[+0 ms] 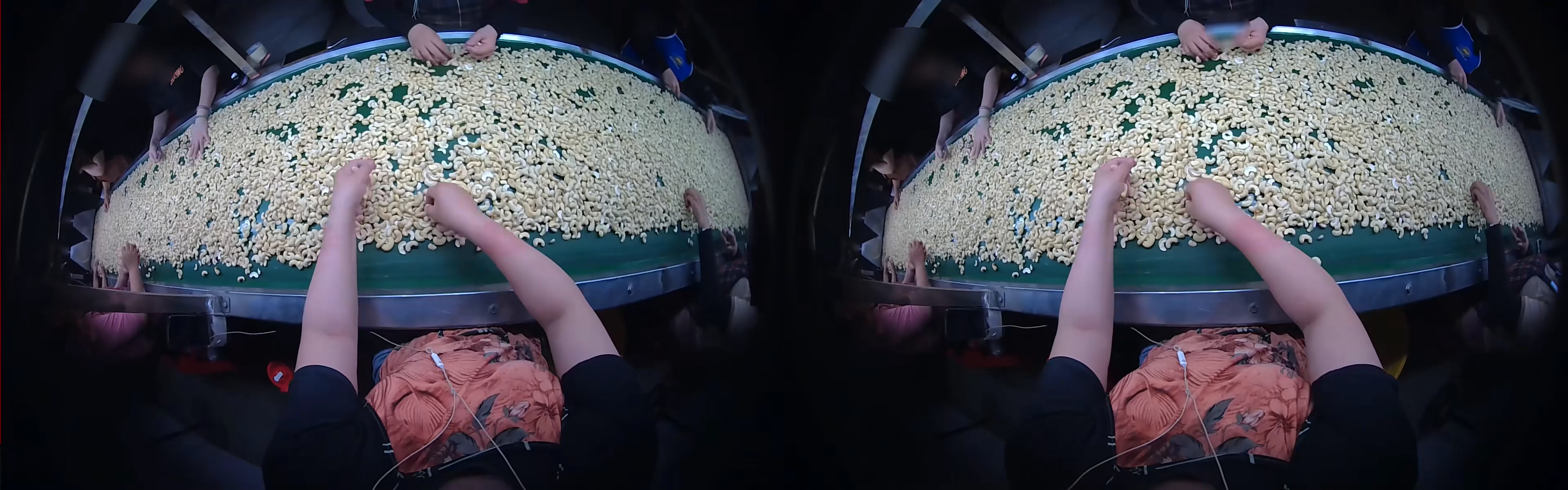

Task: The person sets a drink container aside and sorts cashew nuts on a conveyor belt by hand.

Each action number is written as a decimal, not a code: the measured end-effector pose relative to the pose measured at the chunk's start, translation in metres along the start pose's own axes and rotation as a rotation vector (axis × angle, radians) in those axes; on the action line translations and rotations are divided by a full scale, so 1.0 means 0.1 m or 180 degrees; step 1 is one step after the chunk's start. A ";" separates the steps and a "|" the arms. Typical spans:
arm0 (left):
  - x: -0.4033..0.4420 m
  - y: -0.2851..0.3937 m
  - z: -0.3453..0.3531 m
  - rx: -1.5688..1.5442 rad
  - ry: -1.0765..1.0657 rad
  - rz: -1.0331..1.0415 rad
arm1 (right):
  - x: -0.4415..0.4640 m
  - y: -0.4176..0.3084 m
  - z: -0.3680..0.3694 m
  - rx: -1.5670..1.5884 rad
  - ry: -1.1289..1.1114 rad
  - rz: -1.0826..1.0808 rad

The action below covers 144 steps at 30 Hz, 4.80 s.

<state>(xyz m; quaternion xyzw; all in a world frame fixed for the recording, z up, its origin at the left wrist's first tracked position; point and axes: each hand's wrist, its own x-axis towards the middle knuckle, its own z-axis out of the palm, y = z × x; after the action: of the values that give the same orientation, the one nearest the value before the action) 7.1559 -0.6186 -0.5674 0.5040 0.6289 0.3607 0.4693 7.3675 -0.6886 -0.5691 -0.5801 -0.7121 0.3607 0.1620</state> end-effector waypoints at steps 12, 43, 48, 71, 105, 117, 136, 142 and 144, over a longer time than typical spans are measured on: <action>-0.08 0.06 0.36 -0.0530 -0.1071 -0.0039 | -0.48 0.98 -0.48 0.5041 -0.0056 0.0927; -0.01 0.44 1.97 -0.0371 -0.1069 0.0125 | -3.80 3.09 -1.93 0.6111 0.1464 -0.0219; -0.31 0.81 2.58 -0.1550 -0.1533 -0.0399 | -4.76 3.88 -1.73 0.5311 0.1681 0.1608; 0.02 0.88 4.40 -0.0188 -0.2111 -0.0228 | -2.15 3.30 -2.34 -0.0636 0.1519 -0.0249; -1.23 0.82 4.38 -0.1186 -0.2072 -0.0674 | -2.59 3.58 -2.19 -0.1344 0.0661 -0.0247; -1.03 0.97 5.16 0.1882 -0.1137 0.1004 | -2.01 3.82 -2.75 -0.1098 0.1958 -0.0697; -0.86 1.15 5.24 -0.1188 -0.1539 -0.0457 | -1.82 4.03 -3.13 0.0810 0.0633 -0.0133; -0.75 1.22 5.22 -0.1222 -0.0996 -0.0490 | -1.46 3.90 -3.02 -0.1393 0.0390 -0.0590; -0.61 1.27 5.33 0.0056 -0.0797 -0.0057 | -1.46 3.89 -3.02 -0.1539 0.0088 -0.0354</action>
<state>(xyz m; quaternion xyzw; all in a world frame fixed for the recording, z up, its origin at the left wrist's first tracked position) 7.7050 -0.6584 -0.5954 0.5436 0.5730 0.2854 0.5429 7.8799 -0.7019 -0.6067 -0.5668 -0.8062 0.1624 0.0478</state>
